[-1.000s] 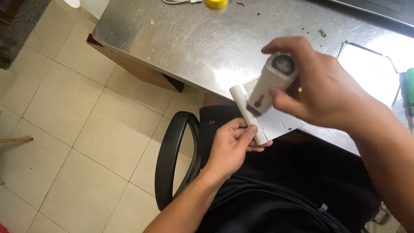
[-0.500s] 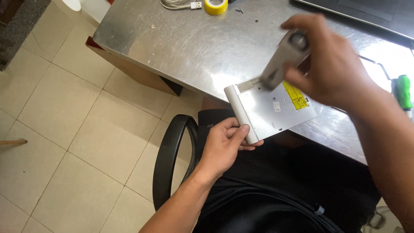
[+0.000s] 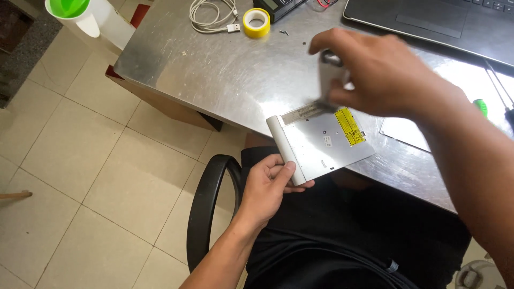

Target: Cleaning and inspecting the internal components of a disassembled laptop optical drive.

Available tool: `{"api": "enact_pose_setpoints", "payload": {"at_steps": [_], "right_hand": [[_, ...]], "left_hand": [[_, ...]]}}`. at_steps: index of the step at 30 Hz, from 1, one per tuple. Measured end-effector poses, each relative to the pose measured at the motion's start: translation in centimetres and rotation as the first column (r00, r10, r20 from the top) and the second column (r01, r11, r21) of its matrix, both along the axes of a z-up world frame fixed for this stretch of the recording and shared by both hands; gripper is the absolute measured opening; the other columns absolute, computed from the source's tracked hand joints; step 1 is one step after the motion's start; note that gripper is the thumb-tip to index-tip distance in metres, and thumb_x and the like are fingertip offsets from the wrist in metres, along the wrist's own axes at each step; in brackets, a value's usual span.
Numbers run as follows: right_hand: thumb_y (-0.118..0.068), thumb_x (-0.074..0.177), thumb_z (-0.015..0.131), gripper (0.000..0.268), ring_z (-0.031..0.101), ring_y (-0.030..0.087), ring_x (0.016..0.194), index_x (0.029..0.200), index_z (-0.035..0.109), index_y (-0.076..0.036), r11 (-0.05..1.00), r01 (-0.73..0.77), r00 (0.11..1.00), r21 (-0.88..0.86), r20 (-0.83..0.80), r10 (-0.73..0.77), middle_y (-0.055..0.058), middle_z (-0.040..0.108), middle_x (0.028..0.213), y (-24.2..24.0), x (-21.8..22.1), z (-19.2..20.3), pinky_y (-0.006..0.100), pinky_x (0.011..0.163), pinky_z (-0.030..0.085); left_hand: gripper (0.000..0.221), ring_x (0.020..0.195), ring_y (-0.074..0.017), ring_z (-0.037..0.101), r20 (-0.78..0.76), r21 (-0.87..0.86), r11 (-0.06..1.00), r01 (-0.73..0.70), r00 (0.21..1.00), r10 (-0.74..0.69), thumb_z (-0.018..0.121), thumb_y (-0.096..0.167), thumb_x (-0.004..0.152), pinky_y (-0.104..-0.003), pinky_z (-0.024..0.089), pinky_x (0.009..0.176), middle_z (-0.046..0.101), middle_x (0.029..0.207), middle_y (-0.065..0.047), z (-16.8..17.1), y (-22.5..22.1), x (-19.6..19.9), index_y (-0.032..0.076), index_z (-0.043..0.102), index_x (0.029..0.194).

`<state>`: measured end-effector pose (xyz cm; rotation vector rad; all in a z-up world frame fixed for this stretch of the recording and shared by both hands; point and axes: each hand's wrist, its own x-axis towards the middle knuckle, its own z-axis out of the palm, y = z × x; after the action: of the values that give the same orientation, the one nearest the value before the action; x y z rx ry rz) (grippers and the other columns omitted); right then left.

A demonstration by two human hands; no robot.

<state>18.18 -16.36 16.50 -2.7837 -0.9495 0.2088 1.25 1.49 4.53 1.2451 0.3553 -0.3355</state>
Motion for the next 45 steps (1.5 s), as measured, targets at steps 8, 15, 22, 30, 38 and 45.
{"api": "enact_pose_setpoints", "payload": {"at_steps": [8,15,22,30,38,45], "right_hand": [[-0.01,0.076,0.076,0.067,0.072,0.031,0.076,0.135,0.046,-0.017,0.978,-0.081,0.996,0.195,-0.031,0.088,0.014,0.072,0.117,-0.6,-1.2,-1.1,0.048,0.064,0.053],[-0.009,0.073,0.08,0.073,0.075,0.031,0.073,0.137,0.046,-0.015,0.971,0.124,0.988,0.206,-0.115,-0.102,0.018,0.073,0.115,-2.5,-3.4,-1.2,0.044,0.057,0.061],[-0.014,0.074,0.063,0.049,0.069,0.017,0.056,0.122,0.058,-0.012,0.888,-0.222,0.941,0.403,-0.148,0.303,0.004,0.074,0.087,-2.6,-6.4,-2.1,0.031,0.048,0.058],[-0.009,0.073,0.082,0.058,0.078,0.013,0.083,0.124,0.057,-0.012,0.95,-0.184,0.983,0.251,0.034,0.181,-0.006,0.076,0.107,-2.4,-5.9,-3.4,0.034,0.064,0.063],[-0.011,0.075,0.074,0.056,0.08,0.022,0.083,0.127,0.054,-0.01,0.959,0.005,0.998,0.282,-0.059,0.012,0.005,0.078,0.107,-6.1,-7.1,-2.3,0.038,0.063,0.062],[-0.012,0.082,0.068,0.051,0.071,0.031,0.09,0.128,0.046,-0.014,0.841,-0.238,0.962,0.487,0.002,0.271,0.01,0.067,0.123,-3.8,-12.6,-4.0,0.044,0.061,0.055]], "left_hand": [[0.026,0.081,-0.034,0.081,-0.007,-0.032,0.999,-0.003,1.0,0.003,0.06,0.017,0.099,-0.034,0.067,0.07,0.079,0.095,-0.024,-0.4,0.5,0.4,-0.006,0.063,0.111],[0.026,0.084,-0.0333,0.081,0.007,-0.002,1.0,0.017,1.0,-0.017,0.059,0.019,0.1,-0.034,0.068,0.072,0.079,0.096,-0.023,-0.1,0.8,0.3,-0.004,0.064,0.11],[0.029,0.082,-0.0369,0.079,0.014,-0.071,0.997,0.006,1.0,-0.005,0.058,0.017,0.1,-0.037,0.068,0.073,0.076,0.097,-0.028,-0.8,0.8,0.8,-0.009,0.063,0.113],[0.022,0.083,-0.0369,0.08,0.003,-0.036,0.999,-0.022,1.0,0.022,0.06,0.014,0.099,-0.038,0.069,0.073,0.077,0.097,-0.026,-0.5,0.6,0.7,-0.007,0.063,0.105],[0.028,0.084,-0.0333,0.081,0.002,0.037,0.999,0.014,1.0,-0.014,0.058,0.018,0.099,-0.035,0.067,0.072,0.079,0.1,-0.025,-0.5,0.7,0.9,-0.005,0.064,0.112],[0.026,0.076,-0.0198,0.072,0.073,0.122,0.992,-0.014,0.997,0.005,0.063,0.021,0.096,-0.036,0.067,0.07,0.077,0.087,-0.015,-0.4,0.9,0.8,-0.003,0.069,0.104]]}}
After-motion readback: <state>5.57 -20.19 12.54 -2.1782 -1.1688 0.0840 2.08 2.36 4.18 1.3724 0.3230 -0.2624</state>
